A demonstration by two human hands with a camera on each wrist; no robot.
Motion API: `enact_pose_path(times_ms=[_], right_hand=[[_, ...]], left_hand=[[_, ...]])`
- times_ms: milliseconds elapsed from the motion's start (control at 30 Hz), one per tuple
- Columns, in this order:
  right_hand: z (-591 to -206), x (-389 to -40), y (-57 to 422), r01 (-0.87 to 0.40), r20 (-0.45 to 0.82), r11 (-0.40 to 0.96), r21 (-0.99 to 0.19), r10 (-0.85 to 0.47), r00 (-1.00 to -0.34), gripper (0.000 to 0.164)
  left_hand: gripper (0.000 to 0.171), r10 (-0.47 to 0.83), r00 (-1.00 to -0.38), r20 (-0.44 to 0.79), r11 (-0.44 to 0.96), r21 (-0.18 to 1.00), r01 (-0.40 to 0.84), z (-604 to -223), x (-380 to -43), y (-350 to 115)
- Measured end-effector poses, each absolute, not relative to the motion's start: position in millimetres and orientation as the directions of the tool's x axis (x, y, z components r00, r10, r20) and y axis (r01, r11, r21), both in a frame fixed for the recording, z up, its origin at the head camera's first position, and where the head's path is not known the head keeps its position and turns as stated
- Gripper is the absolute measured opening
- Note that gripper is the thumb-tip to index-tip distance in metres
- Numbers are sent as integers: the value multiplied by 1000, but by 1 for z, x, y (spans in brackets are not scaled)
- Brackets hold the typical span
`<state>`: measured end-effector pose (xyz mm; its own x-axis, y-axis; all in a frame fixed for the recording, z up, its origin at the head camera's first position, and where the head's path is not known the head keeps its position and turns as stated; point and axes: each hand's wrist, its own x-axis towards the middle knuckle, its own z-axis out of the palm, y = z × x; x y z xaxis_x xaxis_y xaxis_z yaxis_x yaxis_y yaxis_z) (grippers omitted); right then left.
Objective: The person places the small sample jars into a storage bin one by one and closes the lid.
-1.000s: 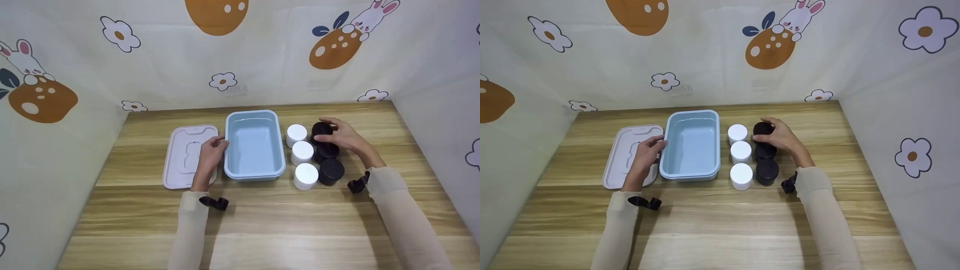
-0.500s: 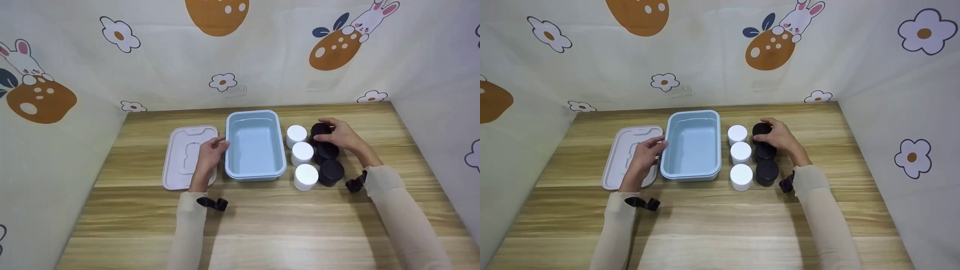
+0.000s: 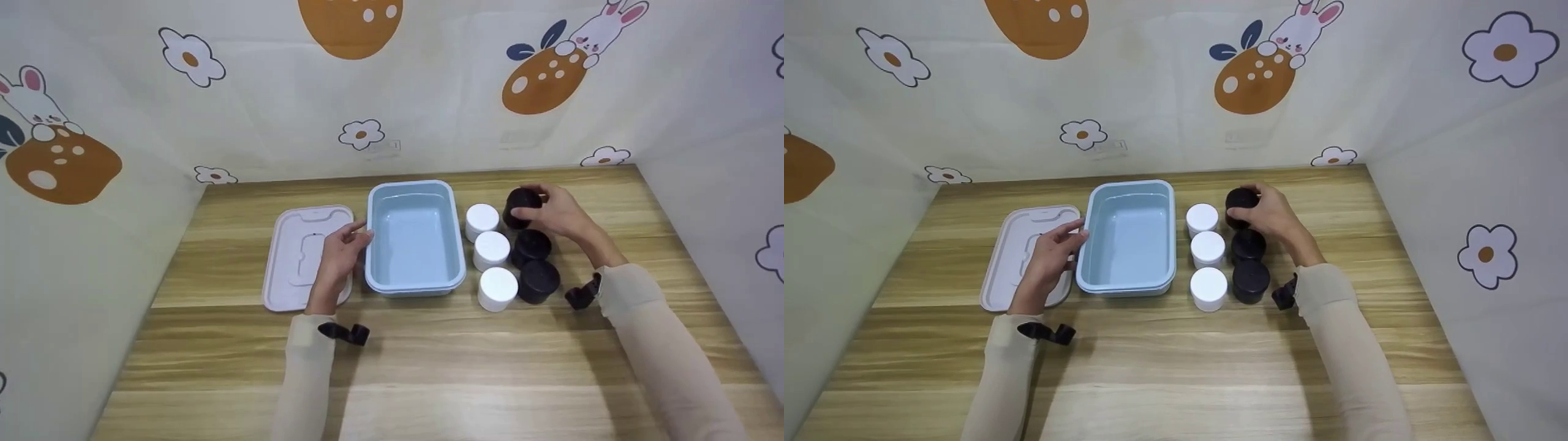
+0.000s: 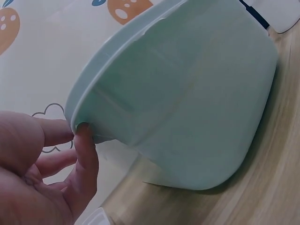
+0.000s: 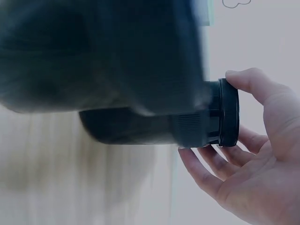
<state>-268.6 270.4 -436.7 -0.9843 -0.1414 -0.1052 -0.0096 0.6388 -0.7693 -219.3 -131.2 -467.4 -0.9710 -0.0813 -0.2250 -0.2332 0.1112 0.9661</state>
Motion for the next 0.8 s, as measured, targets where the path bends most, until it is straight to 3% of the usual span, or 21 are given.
enact_pose_path(times_ms=[367, 800], right_hand=[[-400, -271, 257, -47, -47, 629, -776, -132, -990, 64], [-365, -269, 225, -121, -20, 622, -774, -215, -976, 63]], left_hand=[[42, -68, -971, -229, 117, 965, -235, -469, -220, -133], [42, -42, -975, -220, 95, 970, -223, -470, -220, -133]])
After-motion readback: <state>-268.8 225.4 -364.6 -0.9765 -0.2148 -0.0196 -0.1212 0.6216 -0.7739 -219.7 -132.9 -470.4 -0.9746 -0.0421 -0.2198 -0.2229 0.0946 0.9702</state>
